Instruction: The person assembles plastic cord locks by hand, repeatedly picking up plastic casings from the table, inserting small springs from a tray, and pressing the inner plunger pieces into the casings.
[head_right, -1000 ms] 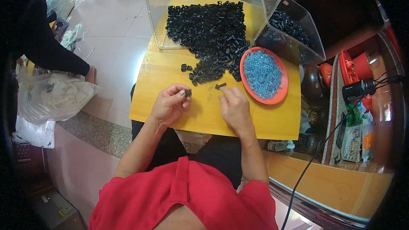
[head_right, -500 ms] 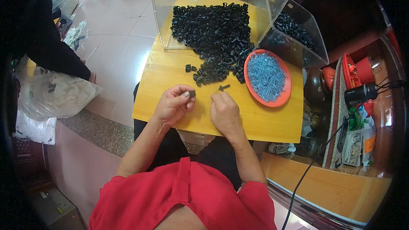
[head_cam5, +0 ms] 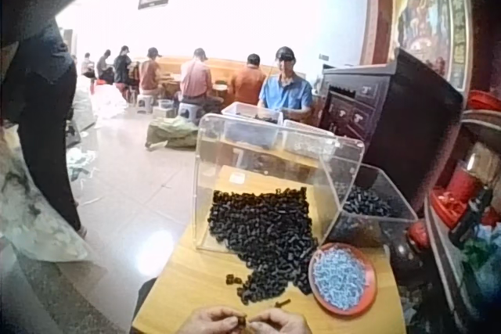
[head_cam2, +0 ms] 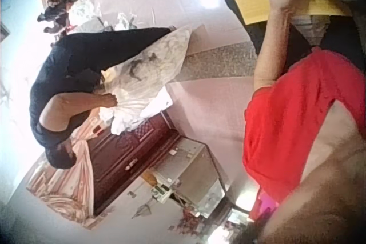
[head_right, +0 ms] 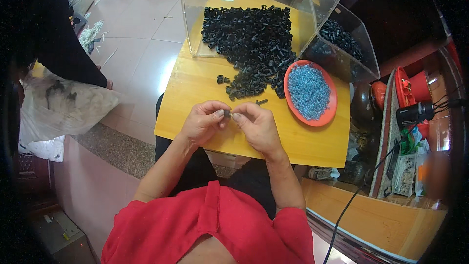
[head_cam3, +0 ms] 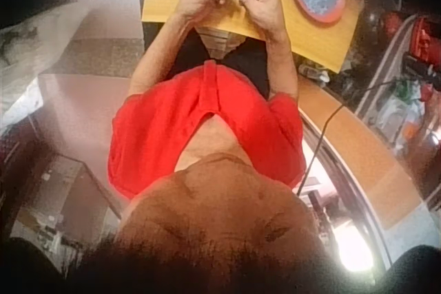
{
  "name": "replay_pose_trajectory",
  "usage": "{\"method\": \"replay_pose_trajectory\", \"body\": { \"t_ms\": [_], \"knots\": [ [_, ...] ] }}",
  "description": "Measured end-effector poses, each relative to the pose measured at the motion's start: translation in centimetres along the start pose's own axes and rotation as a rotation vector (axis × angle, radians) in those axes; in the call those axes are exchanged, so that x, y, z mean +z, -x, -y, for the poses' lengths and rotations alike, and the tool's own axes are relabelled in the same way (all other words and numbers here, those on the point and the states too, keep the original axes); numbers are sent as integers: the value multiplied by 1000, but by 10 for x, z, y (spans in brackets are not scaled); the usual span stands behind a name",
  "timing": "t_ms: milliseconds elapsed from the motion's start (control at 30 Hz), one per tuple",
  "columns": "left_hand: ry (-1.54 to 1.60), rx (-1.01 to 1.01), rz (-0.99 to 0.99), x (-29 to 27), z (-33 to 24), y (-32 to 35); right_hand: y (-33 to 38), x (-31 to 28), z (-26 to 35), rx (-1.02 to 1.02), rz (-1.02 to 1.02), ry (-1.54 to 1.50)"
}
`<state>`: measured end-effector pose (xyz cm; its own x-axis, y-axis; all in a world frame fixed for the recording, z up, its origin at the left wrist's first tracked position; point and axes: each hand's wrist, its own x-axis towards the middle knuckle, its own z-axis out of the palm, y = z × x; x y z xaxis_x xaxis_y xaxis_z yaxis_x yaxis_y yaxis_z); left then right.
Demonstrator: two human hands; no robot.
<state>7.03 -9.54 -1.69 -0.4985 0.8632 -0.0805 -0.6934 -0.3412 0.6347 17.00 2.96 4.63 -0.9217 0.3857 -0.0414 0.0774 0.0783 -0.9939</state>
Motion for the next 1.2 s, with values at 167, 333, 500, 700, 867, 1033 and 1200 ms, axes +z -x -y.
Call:
{"method": "replay_pose_trajectory", "body": {
  "t_ms": [167, 333, 500, 700, 867, 1033, 1200],
  "knots": [
    [-79, 18, -55, 8, 1, 2, -2, 1, 0, 19, -30, -116],
    [-281, 27, -28, 4, 3, 1, 0, -4, -6, 35, -46, -185],
    [-77, 63, -26, 8, -1, 1, 2, -7, -10, 20, -89, -231],
    [-10, 62, 2, 3, -1, 1, 5, -2, -8, 29, -100, -181],
    [90, 81, 38, 4, -2, 0, 5, 0, -6, 31, -101, -172],
    [191, 116, -83, 4, 0, -3, 5, 5, -5, 9, -66, -157],
    [221, 50, 14, 0, -2, 0, 0, 14, -4, -2, -21, -171]
  ]
}}
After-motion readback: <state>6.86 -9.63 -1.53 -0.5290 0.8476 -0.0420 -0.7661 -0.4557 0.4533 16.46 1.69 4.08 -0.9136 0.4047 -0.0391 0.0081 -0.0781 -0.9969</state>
